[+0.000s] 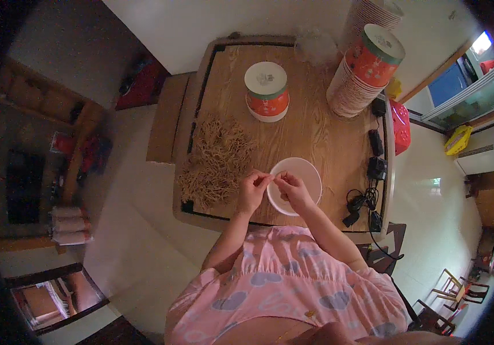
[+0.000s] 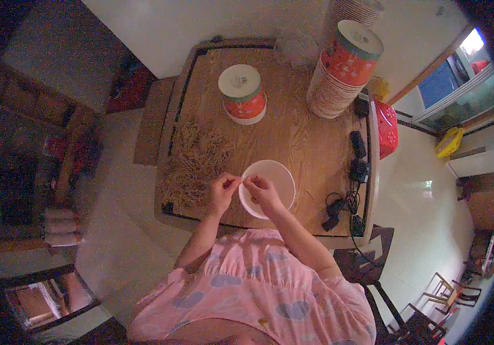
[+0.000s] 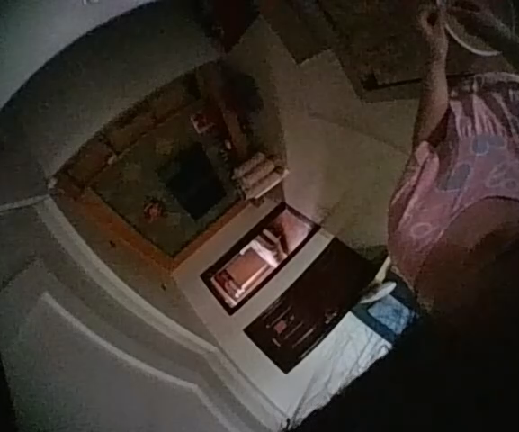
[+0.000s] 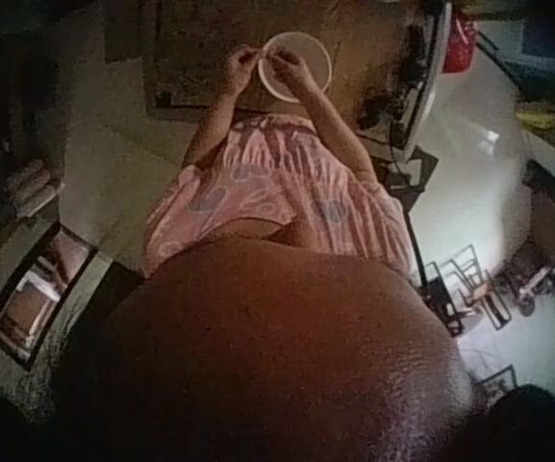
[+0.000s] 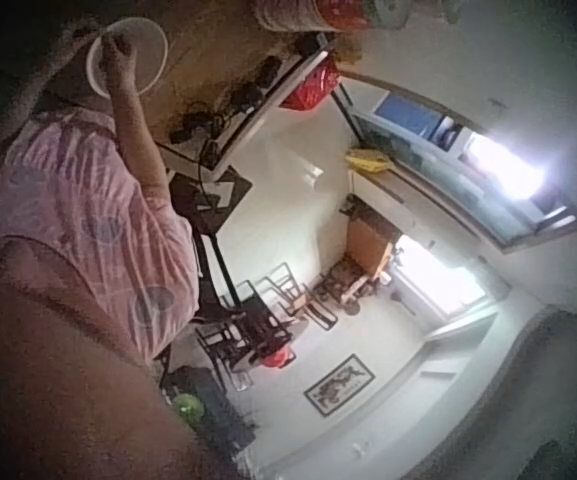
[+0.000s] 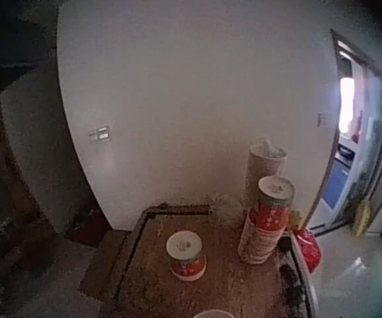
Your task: The person is putting wood shavings into paper cups and then stacking the cups on a wooden table.
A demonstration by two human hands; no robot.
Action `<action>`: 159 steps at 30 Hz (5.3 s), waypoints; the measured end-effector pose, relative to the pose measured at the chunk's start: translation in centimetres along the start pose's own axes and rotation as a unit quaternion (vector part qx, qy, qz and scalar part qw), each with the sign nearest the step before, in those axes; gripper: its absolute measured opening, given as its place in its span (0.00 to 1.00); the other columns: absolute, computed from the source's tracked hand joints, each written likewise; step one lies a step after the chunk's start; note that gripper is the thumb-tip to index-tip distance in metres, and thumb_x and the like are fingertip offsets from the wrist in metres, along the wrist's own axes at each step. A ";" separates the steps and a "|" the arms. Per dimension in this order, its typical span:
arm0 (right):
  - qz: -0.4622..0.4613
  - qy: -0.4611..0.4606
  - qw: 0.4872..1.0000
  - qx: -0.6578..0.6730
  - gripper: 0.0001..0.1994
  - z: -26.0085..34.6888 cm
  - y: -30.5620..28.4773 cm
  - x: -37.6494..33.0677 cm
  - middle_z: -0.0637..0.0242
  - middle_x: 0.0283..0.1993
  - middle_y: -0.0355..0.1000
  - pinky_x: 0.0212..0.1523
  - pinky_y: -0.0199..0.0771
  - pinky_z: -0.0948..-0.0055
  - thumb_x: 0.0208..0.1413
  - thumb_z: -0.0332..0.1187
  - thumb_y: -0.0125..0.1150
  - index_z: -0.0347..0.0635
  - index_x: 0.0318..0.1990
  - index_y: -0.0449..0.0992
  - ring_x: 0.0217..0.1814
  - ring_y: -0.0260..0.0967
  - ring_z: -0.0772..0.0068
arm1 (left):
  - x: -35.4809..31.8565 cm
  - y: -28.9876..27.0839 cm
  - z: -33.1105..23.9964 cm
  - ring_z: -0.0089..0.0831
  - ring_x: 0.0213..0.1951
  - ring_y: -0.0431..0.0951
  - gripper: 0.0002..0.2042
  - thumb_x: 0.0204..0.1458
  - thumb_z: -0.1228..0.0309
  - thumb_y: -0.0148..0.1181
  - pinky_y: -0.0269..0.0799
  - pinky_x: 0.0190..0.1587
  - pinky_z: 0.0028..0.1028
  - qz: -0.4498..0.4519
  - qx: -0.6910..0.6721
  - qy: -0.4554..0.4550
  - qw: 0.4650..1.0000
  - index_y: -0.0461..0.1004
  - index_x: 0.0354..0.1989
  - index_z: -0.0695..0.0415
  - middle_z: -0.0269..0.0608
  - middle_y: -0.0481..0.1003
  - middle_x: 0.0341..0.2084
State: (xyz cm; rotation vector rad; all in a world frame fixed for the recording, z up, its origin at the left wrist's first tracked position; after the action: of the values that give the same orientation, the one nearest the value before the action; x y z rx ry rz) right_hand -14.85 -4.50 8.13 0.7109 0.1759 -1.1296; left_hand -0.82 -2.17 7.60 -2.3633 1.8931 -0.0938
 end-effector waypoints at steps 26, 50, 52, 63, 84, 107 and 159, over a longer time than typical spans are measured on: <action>-0.047 -0.074 0.984 -0.154 0.06 0.3 0.0 -0.1 0.75 0.26 0.67 0.31 0.60 0.85 0.49 0.31 0.55 0.38 0.31 0.71 0.29 0.61 0.86 | -0.2 0.7 0.7 0.42 0.26 0.69 0.09 0.53 0.68 0.43 0.62 0.28 0.30 0.027 0.091 0.046 0.994 0.63 0.27 0.61 0.46 0.67 0.21; -0.024 -0.047 0.995 -0.081 0.06 0.1 -1.3 0.0 0.79 0.22 0.64 0.16 0.49 0.87 0.49 0.35 0.55 0.44 0.30 0.71 0.18 0.52 0.89 | 0.4 -0.1 -0.8 0.23 0.23 0.70 0.02 0.42 0.79 0.56 0.64 0.25 0.20 0.069 0.062 0.093 0.991 0.72 0.26 0.62 0.37 0.71 0.22; -0.024 -0.057 0.993 -0.103 0.05 0.1 -1.2 0.0 0.79 0.22 0.64 0.16 0.49 0.87 0.49 0.35 0.55 0.44 0.30 0.71 0.18 0.52 0.89 | 0.4 -0.1 -0.6 0.23 0.23 0.70 0.02 0.43 0.79 0.56 0.64 0.25 0.21 0.066 0.068 0.085 0.992 0.72 0.26 0.62 0.38 0.71 0.21; -0.114 -0.218 0.919 -0.307 0.03 -0.5 -0.2 0.1 0.79 0.15 0.49 0.17 0.47 0.82 0.44 0.27 0.58 0.42 0.28 0.72 0.18 0.44 0.86 | 0.2 0.8 1.3 0.46 0.27 0.69 0.06 0.49 0.73 0.48 0.63 0.28 0.35 0.029 0.160 0.083 0.983 0.63 0.26 0.62 0.49 0.68 0.21; -0.178 -0.137 0.951 -0.211 0.06 -4.3 -2.4 4.5 0.74 0.21 0.66 0.24 0.60 0.84 0.44 0.29 0.58 0.35 0.27 0.72 0.24 0.59 0.85 | 3.5 0.2 5.6 0.40 0.32 0.72 0.08 0.43 0.79 0.50 0.67 0.34 0.30 0.056 0.162 0.068 0.983 0.73 0.33 0.60 0.47 0.72 0.27; -0.177 -0.140 0.952 -0.207 0.05 -4.0 -2.0 4.8 0.75 0.20 0.65 0.22 0.58 0.84 0.44 0.30 0.58 0.37 0.27 0.72 0.22 0.58 0.86 | 3.3 0.2 4.8 0.41 0.36 0.72 0.11 0.43 0.79 0.48 0.67 0.39 0.31 0.088 0.158 0.032 0.983 0.72 0.35 0.59 0.47 0.73 0.32; 0.065 -0.133 0.690 -0.708 0.09 3.5 -1.0 5.1 0.59 0.28 0.70 0.30 0.67 0.65 0.42 0.37 0.53 0.45 0.31 0.72 0.31 0.68 0.57 | 2.2 1.8 7.0 0.20 0.24 0.67 0.08 0.47 0.65 0.51 0.60 0.22 0.19 0.256 -0.087 -0.339 0.901 0.70 0.35 0.52 0.29 0.69 0.25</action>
State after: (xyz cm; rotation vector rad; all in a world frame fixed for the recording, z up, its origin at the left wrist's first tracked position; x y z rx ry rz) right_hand -14.26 -10.73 8.00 -0.8328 0.6432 -0.6309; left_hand -1.27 -4.36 0.41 -1.5563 2.0800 0.8518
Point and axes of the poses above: each hand's wrist, its own x-axis towards the middle knuckle, its own y-axis out of the palm, z = x × y, the point moved 1 cm from there along x, towards the middle knuckle
